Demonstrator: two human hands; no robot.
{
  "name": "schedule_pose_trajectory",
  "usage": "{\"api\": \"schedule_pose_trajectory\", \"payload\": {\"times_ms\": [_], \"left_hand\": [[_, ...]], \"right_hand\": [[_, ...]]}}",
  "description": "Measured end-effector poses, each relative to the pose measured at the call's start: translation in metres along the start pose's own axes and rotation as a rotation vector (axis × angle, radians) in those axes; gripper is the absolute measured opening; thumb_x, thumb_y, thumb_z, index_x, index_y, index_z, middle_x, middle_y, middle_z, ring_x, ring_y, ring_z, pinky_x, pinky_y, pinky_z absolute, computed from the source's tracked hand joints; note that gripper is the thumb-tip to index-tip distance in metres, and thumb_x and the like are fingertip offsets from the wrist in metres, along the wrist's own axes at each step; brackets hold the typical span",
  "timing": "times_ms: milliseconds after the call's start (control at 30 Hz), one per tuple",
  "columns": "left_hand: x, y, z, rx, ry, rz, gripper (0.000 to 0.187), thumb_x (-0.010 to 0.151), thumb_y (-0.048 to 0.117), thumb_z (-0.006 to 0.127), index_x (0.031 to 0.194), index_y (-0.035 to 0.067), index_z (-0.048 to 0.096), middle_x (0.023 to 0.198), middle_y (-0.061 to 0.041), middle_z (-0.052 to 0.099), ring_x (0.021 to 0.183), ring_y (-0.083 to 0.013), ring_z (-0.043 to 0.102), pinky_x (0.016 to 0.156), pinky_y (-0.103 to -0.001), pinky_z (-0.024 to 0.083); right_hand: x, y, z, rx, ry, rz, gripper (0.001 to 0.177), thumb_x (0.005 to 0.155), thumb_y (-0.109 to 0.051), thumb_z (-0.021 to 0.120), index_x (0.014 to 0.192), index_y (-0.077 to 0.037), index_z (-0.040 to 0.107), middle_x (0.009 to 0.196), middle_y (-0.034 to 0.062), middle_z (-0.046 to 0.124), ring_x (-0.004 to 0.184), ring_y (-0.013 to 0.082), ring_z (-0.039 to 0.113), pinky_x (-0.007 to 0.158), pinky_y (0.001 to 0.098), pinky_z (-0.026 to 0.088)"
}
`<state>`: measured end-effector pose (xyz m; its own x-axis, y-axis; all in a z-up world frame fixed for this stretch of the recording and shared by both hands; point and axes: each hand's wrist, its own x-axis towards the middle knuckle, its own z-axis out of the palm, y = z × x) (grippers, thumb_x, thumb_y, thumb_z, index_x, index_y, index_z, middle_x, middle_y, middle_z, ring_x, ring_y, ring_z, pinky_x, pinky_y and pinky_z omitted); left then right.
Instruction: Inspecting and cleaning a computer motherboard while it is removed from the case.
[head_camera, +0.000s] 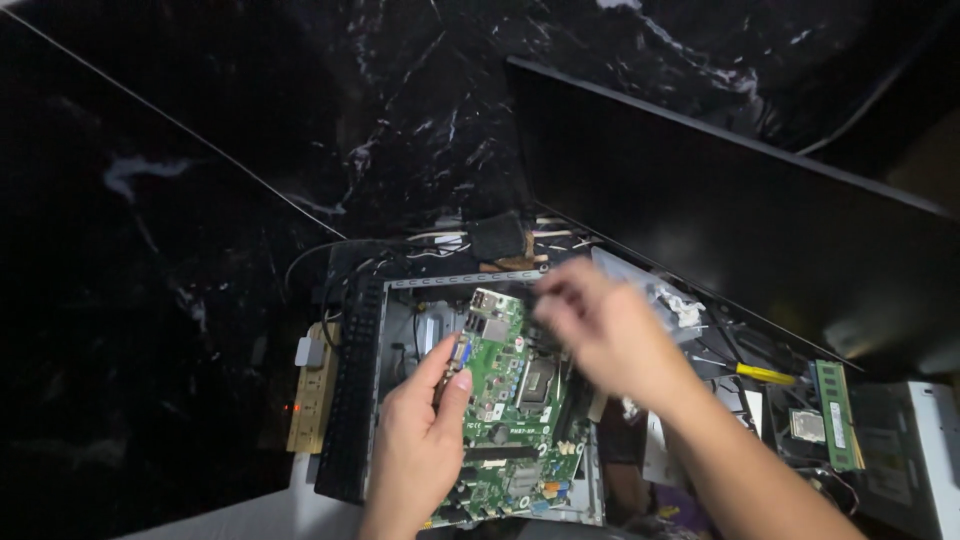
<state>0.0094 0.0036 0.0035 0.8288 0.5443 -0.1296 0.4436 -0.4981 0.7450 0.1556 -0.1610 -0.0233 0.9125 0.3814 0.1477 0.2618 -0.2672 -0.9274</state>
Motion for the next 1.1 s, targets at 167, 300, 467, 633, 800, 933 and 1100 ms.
{"api": "schedule_pose_trajectory", "payload": {"times_ms": [167,300,467,633,800,933,1100], "left_hand": [[-0.003,0.011,0.001,0.017,-0.010,-0.048,0.046,0.093,0.023,0.063,0.138,0.013,0.063,0.074,-0.012,0.074,0.057,-0.0177,0.063,0.058,-0.033,0.052],[0.000,0.015,0.001,0.031,0.010,-0.014,0.046,0.092,0.023,0.062,0.137,0.013,0.063,0.072,-0.010,0.072,0.056,-0.0164,0.063,0.057,-0.033,0.052],[-0.001,0.016,0.003,0.045,0.010,-0.048,0.049,0.092,0.022,0.061,0.141,0.015,0.063,0.068,-0.011,0.070,0.054,-0.0177,0.062,0.056,-0.033,0.051],[-0.002,0.014,0.004,-0.007,0.024,-0.005,0.045,0.093,0.020,0.062,0.137,0.011,0.063,0.068,-0.013,0.070,0.054,-0.0185,0.060,0.055,-0.034,0.050],[-0.002,0.004,0.008,-0.036,0.070,0.082,0.041,0.093,0.018,0.063,0.132,0.006,0.064,0.074,-0.011,0.073,0.057,-0.0142,0.064,0.057,-0.031,0.052],[-0.004,0.002,0.007,-0.109,0.092,0.119,0.041,0.093,0.017,0.063,0.132,0.006,0.064,0.078,-0.010,0.076,0.061,-0.0131,0.065,0.059,-0.030,0.053],[-0.004,0.005,0.007,-0.077,0.110,0.082,0.040,0.093,0.016,0.063,0.133,0.009,0.064,0.079,-0.012,0.075,0.063,-0.0139,0.065,0.061,-0.030,0.053]], "right_hand": [[-0.002,0.001,-0.006,0.049,-0.318,0.044,0.023,0.091,-0.020,0.070,0.109,-0.005,0.069,0.072,0.0068,0.069,0.066,0.0133,0.063,0.061,0.0294,0.052],[-0.005,0.000,-0.007,-0.020,-0.307,-0.094,0.025,0.091,-0.021,0.068,0.111,-0.006,0.071,0.082,0.0048,0.072,0.070,0.0149,0.066,0.065,0.0311,0.053],[-0.003,0.004,-0.005,-0.064,-0.214,0.017,0.025,0.092,-0.023,0.068,0.113,-0.008,0.071,0.081,0.0047,0.073,0.070,0.0157,0.067,0.066,0.0328,0.054],[-0.003,0.019,-0.003,0.114,-0.396,-0.090,0.024,0.092,-0.023,0.069,0.111,-0.008,0.071,0.081,0.0028,0.075,0.076,0.0120,0.071,0.070,0.0303,0.056],[-0.002,0.008,-0.004,0.123,-0.570,0.066,0.023,0.092,-0.022,0.069,0.110,-0.009,0.070,0.078,0.0045,0.074,0.074,0.0113,0.069,0.069,0.0287,0.055],[0.004,0.018,-0.003,0.125,-0.076,0.008,0.020,0.095,-0.018,0.065,0.112,-0.007,0.069,0.084,0.0033,0.073,0.077,0.0105,0.067,0.070,0.0273,0.055],[0.012,0.035,-0.002,0.224,-0.264,-0.022,0.019,0.093,-0.015,0.068,0.109,-0.006,0.070,0.081,0.0027,0.069,0.071,0.0126,0.061,0.065,0.0301,0.053]]}}
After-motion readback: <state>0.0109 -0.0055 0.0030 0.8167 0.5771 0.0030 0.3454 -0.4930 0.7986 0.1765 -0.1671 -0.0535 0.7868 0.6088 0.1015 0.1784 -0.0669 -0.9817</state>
